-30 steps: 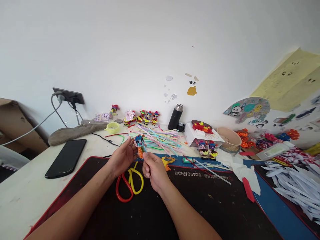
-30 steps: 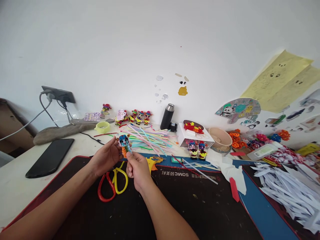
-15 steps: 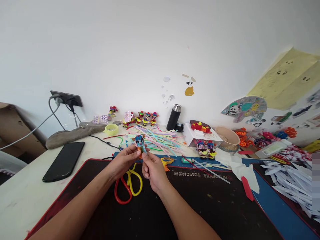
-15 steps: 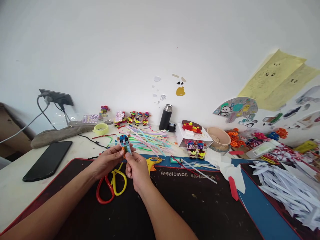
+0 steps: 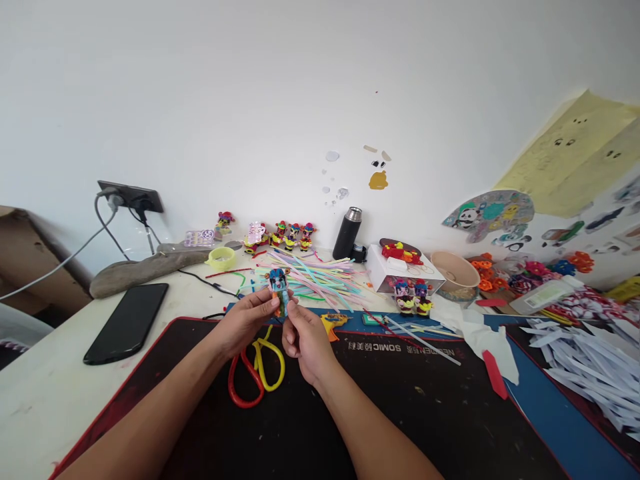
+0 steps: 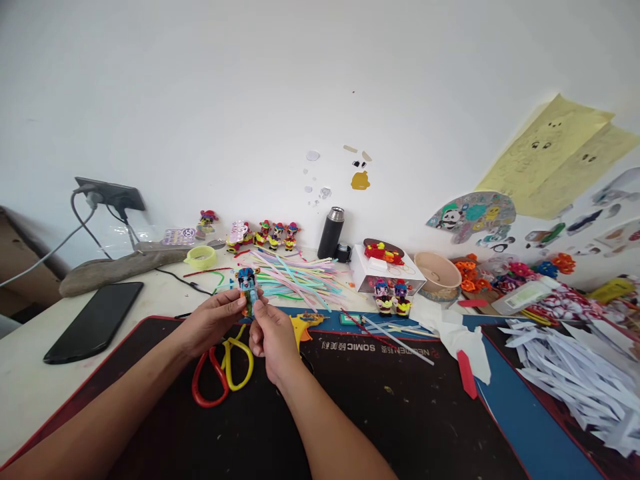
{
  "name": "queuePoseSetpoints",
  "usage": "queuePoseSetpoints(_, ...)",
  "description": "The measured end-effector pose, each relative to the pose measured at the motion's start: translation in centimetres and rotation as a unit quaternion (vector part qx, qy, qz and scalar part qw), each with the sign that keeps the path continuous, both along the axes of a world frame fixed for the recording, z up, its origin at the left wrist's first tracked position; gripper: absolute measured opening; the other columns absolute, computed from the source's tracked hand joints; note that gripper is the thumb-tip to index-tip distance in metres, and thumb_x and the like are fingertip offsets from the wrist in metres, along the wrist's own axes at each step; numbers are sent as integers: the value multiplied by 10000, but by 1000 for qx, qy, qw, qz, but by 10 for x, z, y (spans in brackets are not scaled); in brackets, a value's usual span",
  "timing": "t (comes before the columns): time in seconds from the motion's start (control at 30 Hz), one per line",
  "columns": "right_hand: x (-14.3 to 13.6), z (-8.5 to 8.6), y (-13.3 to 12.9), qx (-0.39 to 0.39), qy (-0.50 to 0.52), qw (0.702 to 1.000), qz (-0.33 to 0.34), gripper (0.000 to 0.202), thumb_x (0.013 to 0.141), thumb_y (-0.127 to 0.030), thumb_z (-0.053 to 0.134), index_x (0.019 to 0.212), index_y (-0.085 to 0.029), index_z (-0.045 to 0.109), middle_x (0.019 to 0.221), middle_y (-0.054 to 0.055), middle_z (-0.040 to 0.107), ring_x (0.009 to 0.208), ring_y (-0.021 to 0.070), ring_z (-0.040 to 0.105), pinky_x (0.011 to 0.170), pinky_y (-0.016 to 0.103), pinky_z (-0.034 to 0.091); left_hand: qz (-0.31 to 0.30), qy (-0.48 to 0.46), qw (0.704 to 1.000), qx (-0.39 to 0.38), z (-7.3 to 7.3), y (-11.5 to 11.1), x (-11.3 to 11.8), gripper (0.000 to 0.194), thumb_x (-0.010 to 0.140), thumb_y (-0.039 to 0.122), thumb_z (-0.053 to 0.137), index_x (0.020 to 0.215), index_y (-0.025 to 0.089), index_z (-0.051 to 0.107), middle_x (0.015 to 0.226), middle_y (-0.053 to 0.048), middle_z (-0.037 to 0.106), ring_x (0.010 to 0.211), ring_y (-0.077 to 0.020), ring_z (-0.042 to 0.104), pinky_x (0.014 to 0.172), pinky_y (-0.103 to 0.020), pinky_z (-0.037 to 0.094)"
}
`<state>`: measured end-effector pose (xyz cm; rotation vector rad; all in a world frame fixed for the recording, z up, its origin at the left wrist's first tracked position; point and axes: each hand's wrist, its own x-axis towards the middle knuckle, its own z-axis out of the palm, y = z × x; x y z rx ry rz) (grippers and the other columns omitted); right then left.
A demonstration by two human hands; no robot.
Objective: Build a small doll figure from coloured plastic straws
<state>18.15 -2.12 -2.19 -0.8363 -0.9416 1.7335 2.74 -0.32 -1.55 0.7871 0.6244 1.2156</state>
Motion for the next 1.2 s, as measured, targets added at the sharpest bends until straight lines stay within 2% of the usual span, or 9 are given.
queuePoseSetpoints(0.2, 0, -2, 1, -7, -4, 1000, -3, 545, 778, -680, 817, 739, -205, 554, 491, -95, 442, 346, 47, 319, 380, 226, 131, 4, 46, 999, 17, -1, 0, 0, 148, 815, 205, 873, 960, 212, 843, 959, -96, 837, 1094, -320, 755, 974, -378, 548)
queuePoseSetpoints(0.43, 1, 4, -1, -20, 6, 1000, 1, 591, 809, -726, 763, 700, -202, 511, 501, -80, 464, 346, 48, 335, 378, 231, 117, 6, 62, 998, 32, 1, 1, -5, 47, 839, 205, 853, 875, 179, 838, 908, -100, 824, 993, -278, 755, 878, -304, 539)
queuePoseSetpoints(0.57, 1, 5, -2, -50, 15, 998, 19, 597, 809, -764, 737, 775, -200, 542, 515, -75, 496, 349, 53, 346, 386, 226, 109, -12, 135, 989, 59, 5, 1, -7, 118, 791, 149, 877, 891, 201, 843, 962, -85, 835, 997, -282, 750, 851, -295, 536)
queuePoseSetpoints(0.63, 2, 4, -1, -62, 22, 997, 32, 587, 798, -752, 757, 815, -203, 549, 524, -78, 504, 351, 54, 345, 389, 225, 108, -26, 146, 987, 65, 6, 1, -7, 159, 772, 131, 884, 908, 203, 844, 955, -75, 834, 933, -270, 752, 820, -290, 540)
queuePoseSetpoints(0.77, 3, 3, 0, -80, 35, 995, 47, 586, 788, -742, 775, 832, -209, 533, 526, -85, 499, 357, 51, 332, 396, 222, 112, -42, 149, 985, 77, 6, 1, -7, 134, 787, 161, 882, 908, 200, 840, 897, -56, 819, 803, -229, 723, 759, -276, 540)
queuePoseSetpoints(0.93, 3, 4, 0, -95, 49, 993, 54, 591, 760, -727, 804, 853, -214, 526, 521, -97, 488, 363, 49, 311, 402, 220, 112, -44, 178, 979, 89, 8, 0, -6, 94, 807, 230, 880, 885, 195, 841, 832, -45, 791, 774, -216, 695, 752, -269, 532)
queuePoseSetpoints(1.2, 5, 8, 1, -126, 74, 986, 84, 534, 822, -692, 766, 844, -218, 521, 500, -105, 464, 361, 52, 275, 418, 234, 104, -37, 165, 982, 84, 13, -2, -2, 168, 718, 66, 887, 816, 186, 822, 804, -31, 776, 816, -239, 685, 762, -262, 508)
